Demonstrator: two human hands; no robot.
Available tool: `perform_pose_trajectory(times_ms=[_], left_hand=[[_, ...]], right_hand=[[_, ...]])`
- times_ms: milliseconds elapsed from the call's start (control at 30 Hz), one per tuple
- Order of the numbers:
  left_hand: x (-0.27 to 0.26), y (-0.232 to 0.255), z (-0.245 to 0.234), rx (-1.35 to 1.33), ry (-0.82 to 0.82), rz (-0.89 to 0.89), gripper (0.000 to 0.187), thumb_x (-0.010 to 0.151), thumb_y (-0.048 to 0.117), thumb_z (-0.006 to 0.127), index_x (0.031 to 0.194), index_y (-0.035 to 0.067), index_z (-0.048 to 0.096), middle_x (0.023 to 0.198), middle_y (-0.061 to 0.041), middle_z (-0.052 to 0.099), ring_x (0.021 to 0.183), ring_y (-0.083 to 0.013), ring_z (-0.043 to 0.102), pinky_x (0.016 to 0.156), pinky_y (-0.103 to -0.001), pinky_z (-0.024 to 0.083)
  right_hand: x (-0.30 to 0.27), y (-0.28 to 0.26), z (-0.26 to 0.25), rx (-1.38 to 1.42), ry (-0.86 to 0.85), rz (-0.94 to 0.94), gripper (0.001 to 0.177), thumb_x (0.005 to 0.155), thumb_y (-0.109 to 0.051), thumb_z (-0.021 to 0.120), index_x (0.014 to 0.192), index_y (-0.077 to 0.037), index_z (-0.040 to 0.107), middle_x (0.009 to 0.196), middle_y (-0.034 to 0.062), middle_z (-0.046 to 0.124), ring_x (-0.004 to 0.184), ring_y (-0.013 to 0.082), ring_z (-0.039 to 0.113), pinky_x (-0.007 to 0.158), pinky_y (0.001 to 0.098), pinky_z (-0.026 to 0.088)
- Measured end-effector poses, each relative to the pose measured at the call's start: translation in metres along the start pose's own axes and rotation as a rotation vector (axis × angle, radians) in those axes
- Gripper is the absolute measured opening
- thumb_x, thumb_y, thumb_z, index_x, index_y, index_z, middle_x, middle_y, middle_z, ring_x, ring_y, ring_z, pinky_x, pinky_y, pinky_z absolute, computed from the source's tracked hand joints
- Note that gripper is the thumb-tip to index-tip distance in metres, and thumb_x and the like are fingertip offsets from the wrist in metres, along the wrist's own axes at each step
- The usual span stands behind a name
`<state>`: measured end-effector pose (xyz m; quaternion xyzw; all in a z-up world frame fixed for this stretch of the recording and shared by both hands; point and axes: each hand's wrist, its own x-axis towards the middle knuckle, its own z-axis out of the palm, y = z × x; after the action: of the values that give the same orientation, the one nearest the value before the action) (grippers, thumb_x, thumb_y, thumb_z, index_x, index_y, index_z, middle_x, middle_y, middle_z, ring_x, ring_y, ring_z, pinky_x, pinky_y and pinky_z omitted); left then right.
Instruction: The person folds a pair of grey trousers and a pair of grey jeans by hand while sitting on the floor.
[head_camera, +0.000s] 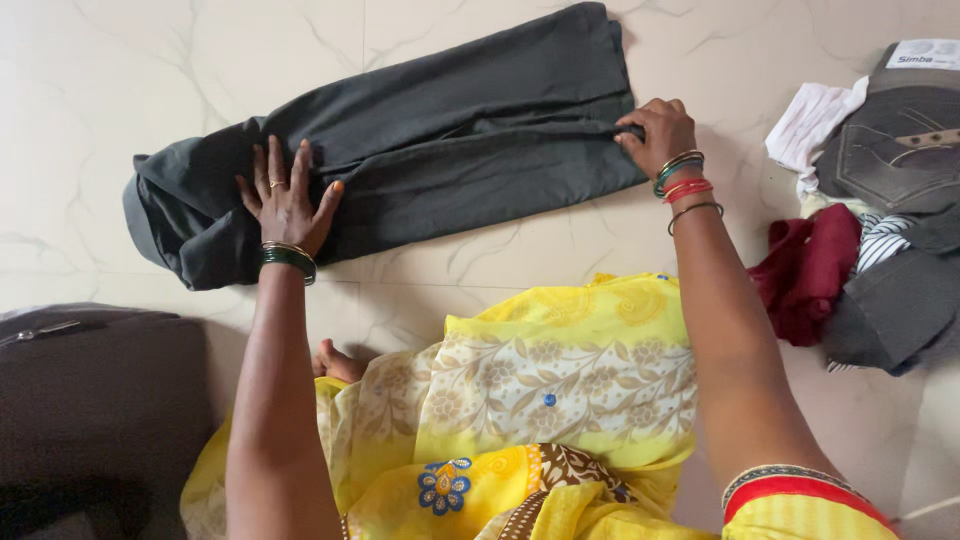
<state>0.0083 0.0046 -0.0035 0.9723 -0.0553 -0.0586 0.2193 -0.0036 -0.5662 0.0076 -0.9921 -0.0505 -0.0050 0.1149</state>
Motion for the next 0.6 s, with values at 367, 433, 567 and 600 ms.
perform_pose_trajectory(times_ms=[367, 433, 567, 600], left_hand=[[0.028, 0.090, 0.029, 0.143, 0.123, 0.315, 0.065, 0.101, 0.055, 0.062, 0.159, 0.027, 0.047, 0.172, -0.015, 0.022, 0.158, -0.0367, 0.013, 0.117, -0.072, 0.000], [0.028, 0.093, 0.047, 0.149, 0.111, 0.362, 0.063, 0.100, 0.050, 0.062, 0.157, 0.029, 0.049, 0.171, -0.014, 0.024, 0.157, -0.0380, 0.015, 0.117, -0.072, 0.001], [0.024, 0.084, 0.065, 0.124, 0.132, 0.312, 0.044, 0.099, 0.037, 0.067, 0.141, 0.022, 0.062, 0.162, -0.012, 0.041, 0.150, -0.0364, 0.030, 0.117, -0.071, 0.008], [0.023, 0.081, 0.064, 0.125, 0.206, 0.337, 0.034, 0.100, 0.033, 0.070, 0.131, 0.019, 0.068, 0.158, -0.012, 0.048, 0.148, -0.0359, 0.036, 0.118, -0.070, 0.009]], right_hand=[[0.078, -0.029, 0.031, -0.107, 0.166, 0.275, 0.039, 0.080, -0.017, 0.083, 0.118, -0.020, 0.073, 0.122, 0.0067, 0.062, 0.119, 0.0366, 0.053, 0.098, 0.0633, 0.038], [0.072, -0.039, 0.042, -0.131, 0.182, 0.396, 0.047, 0.076, -0.015, 0.082, 0.121, -0.019, 0.070, 0.127, 0.0057, 0.058, 0.126, 0.0370, 0.049, 0.102, 0.0739, 0.029], [0.055, -0.042, 0.066, -0.065, 0.235, 0.233, 0.041, 0.088, -0.010, 0.078, 0.127, -0.020, 0.070, 0.142, 0.0058, 0.050, 0.133, 0.0347, 0.044, 0.108, 0.0597, 0.034], [0.052, -0.040, 0.069, -0.032, 0.292, 0.123, 0.036, 0.094, -0.007, 0.076, 0.127, -0.021, 0.072, 0.146, 0.0068, 0.050, 0.135, 0.0351, 0.045, 0.112, 0.0509, 0.041]])
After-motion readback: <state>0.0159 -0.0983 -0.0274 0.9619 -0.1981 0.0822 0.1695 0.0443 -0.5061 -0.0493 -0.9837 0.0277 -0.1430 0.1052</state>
